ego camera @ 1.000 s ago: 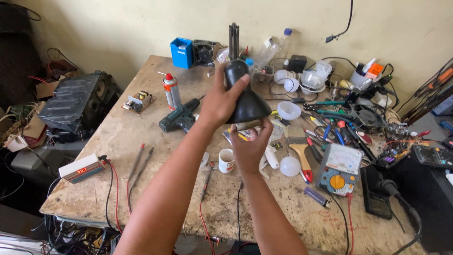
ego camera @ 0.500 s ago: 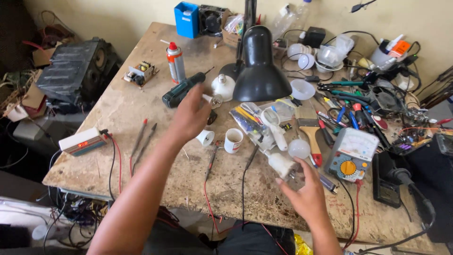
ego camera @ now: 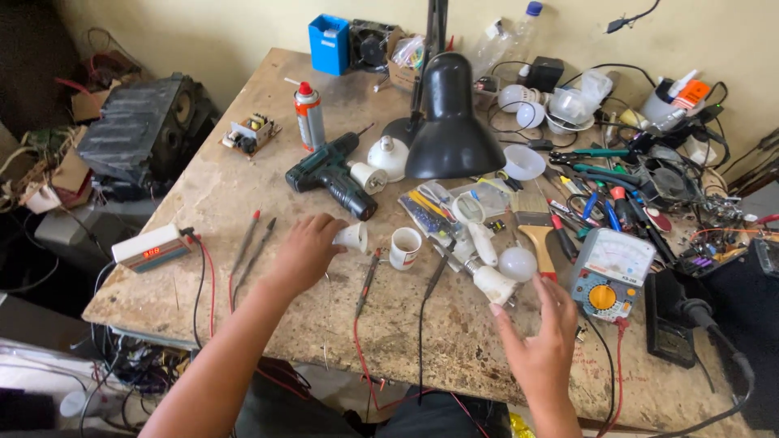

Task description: Repairing and testing LED light bulbs using a soldering iron and a lamp fixture

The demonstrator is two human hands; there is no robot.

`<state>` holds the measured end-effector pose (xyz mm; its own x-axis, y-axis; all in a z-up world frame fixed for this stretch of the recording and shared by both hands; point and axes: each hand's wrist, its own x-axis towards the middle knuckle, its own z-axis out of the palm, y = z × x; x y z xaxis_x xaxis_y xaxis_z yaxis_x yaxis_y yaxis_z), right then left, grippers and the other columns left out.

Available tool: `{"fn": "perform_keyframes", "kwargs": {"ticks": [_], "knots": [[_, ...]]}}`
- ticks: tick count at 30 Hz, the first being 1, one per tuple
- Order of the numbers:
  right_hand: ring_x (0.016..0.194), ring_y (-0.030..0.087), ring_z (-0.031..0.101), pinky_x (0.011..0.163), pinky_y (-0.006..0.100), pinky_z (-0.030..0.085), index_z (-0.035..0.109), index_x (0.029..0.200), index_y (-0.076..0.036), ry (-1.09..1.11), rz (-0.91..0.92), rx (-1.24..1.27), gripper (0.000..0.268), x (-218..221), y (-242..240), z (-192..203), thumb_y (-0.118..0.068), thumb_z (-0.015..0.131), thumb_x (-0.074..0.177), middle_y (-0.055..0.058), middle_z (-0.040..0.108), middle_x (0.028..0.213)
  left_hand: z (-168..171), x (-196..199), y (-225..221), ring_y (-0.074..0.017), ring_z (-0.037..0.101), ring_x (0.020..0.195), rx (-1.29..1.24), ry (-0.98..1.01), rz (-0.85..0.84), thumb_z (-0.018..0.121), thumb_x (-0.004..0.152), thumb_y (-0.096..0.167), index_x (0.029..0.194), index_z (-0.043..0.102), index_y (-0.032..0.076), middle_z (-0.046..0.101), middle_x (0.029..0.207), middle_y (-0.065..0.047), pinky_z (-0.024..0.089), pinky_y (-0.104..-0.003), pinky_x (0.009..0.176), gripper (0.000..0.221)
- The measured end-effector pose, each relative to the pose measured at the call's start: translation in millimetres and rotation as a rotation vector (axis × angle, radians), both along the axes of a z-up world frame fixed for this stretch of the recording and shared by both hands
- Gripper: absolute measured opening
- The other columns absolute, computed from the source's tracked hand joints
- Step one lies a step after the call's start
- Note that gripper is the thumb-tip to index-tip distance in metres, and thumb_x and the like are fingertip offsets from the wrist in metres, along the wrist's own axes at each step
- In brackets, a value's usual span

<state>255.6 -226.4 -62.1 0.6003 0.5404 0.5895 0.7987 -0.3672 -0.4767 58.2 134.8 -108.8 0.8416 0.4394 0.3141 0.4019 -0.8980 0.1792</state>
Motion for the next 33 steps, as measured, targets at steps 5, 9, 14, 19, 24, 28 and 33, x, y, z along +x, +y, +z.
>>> {"fn": "perform_keyframes", "kwargs": {"ticks": [5, 9, 14, 19, 24, 28, 33], "knots": [[0.114, 0.022, 0.063, 0.094, 0.03, 0.062, 0.041, 0.149, -0.006, 0.47, 0.368, -0.035, 0.071, -33.8, 32.3, 40.9, -0.029, 0.07, 0.088, 0.016, 0.052, 0.147, 91.2, -5.1, -81.4, -0.0332, 0.066, 0.097, -0.165, -0.107, -0.245, 0.07, 0.091, 0.024, 0.132, 0.063, 0.005, 0.065, 0.121, -0.014, 0.055, -0.048, 0.084, 0.045], [0.117, 0.029, 0.069, 0.095, 0.043, 0.065, 0.036, 0.158, -0.014, 1.097, 0.547, 0.009, 0.088, -48.9, 51.5, 49.3, -0.008, 0.075, 0.079, 0.019, 0.065, 0.137, 120.8, 4.0, -119.6, -0.0287, 0.066, 0.106, -0.156, -0.113, -0.476, 0.076, 0.088, 0.018, 0.125, 0.068, 0.009, 0.069, 0.12, -0.012, 0.056, -0.041, 0.098, 0.039], [0.118, 0.027, 0.072, 0.101, 0.04, 0.061, 0.059, 0.142, -0.009, 1.139, 0.487, 0.102, 0.065, -49.8, 49.5, 47.0, -0.007, 0.077, 0.08, 0.018, 0.075, 0.127, 106.5, 16.1, -118.5, -0.0351, 0.061, 0.096, -0.083, -0.151, -0.576, 0.073, 0.089, 0.018, 0.125, 0.063, 0.01, 0.061, 0.11, -0.011, 0.051, -0.049, 0.083, 0.038], [0.115, 0.026, 0.072, 0.102, 0.04, 0.062, 0.063, 0.134, 0.0, 1.109, 0.558, 0.251, 0.058, -43.9, 41.4, 47.0, -0.003, 0.079, 0.078, 0.02, 0.076, 0.124, 128.3, 25.2, -126.8, -0.0353, 0.063, 0.098, -0.055, -0.183, -0.635, 0.07, 0.094, 0.022, 0.13, 0.064, 0.011, 0.064, 0.111, -0.012, 0.053, -0.049, 0.082, 0.039], [0.099, 0.026, 0.073, 0.08, 0.04, 0.068, 0.065, 0.137, -0.018, 1.02, 0.27, 0.186, 0.063, -30.5, 32.1, 48.9, -0.01, 0.08, 0.076, 0.018, 0.076, 0.126, 183.4, 42.8, -125.4, -0.0358, 0.062, 0.107, -0.11, -0.671, -0.427, 0.087, 0.083, 0.021, 0.129, 0.058, -0.001, 0.067, 0.119, -0.02, 0.052, -0.046, 0.092, 0.058], [0.12, 0.028, 0.071, 0.1, 0.043, 0.061, 0.062, 0.139, -0.011, 1.021, 0.24, 0.227, 0.061, -38.1, 44.6, 71.6, -0.01, 0.075, 0.08, 0.017, 0.073, 0.134, 244.7, 91.7, -103.3, -0.0213, 0.06, 0.102, -0.493, -0.597, -0.002, 0.063, 0.083, 0.066, 0.141, 0.039, 0.01, 0.058, 0.124, -0.015, 0.054, -0.037, 0.088, 0.084], [0.107, 0.026, 0.07, 0.095, 0.037, 0.061, 0.056, 0.146, -0.007, 1.101, 0.145, 0.433, 0.069, -44.6, 65.6, 88.1, -0.007, 0.076, 0.079, 0.018, 0.072, 0.123, 254.5, 150.5, -66.3, -0.0387, 0.069, 0.109, -0.891, -0.459, 0.047, 0.058, 0.075, 0.069, 0.151, 0.028, 0.028, 0.058, 0.139, -0.018, 0.061, -0.048, 0.09, 0.091]]}}
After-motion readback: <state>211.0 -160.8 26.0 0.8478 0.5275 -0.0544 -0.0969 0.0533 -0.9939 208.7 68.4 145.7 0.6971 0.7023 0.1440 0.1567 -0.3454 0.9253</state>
